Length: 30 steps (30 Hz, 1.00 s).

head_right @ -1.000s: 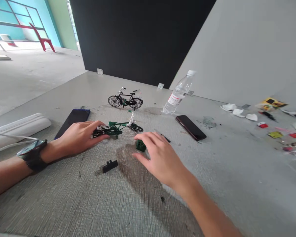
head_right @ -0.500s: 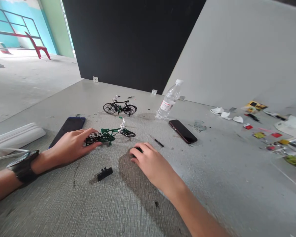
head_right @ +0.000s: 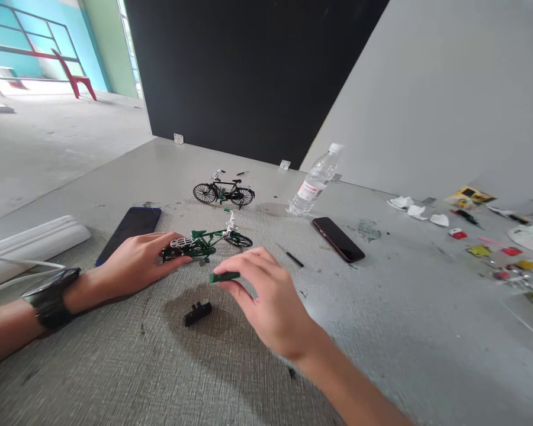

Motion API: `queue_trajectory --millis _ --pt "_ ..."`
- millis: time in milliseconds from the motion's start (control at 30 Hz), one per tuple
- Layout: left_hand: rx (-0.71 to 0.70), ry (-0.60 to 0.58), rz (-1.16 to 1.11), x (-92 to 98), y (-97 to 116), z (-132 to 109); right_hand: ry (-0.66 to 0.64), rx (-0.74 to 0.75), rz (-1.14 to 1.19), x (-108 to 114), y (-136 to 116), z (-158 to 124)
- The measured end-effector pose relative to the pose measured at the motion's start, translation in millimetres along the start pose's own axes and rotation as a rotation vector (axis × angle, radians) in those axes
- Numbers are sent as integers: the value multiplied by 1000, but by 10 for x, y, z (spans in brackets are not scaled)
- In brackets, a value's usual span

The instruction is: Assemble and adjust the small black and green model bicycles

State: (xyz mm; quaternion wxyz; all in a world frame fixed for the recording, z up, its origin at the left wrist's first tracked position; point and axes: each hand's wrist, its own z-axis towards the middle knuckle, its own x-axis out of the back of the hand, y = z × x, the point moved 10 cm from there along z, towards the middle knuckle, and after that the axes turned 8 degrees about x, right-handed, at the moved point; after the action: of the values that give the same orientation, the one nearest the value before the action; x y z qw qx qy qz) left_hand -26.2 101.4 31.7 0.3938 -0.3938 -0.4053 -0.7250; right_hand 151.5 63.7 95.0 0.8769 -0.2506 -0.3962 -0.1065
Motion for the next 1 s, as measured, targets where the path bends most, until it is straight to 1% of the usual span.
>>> queue_trajectory --millis 67,167,367,500,767,867,1000 --pt "2 6 -15 3 17 -7 -8 66 -14 -58 -135 111" --pt "-13 15 -22 12 40 -21 -34 153 -110 -180 -256 258" --pt "-106 -39 -55 -31 74 -53 -43 340 -457 -384 -425 431" --pt "-115 -41 -81 -25 74 -64 -57 347 -554 -436 -430 457" --pt "-117 -5 -90 5 87 -71 -42 344 -549 -414 -402 430" --pt "-123 2 -77 -3 83 -68 -12 350 -529 -416 -393 420" --pt "-121 11 -59 -8 83 -65 45 323 -536 -400 -340 392"
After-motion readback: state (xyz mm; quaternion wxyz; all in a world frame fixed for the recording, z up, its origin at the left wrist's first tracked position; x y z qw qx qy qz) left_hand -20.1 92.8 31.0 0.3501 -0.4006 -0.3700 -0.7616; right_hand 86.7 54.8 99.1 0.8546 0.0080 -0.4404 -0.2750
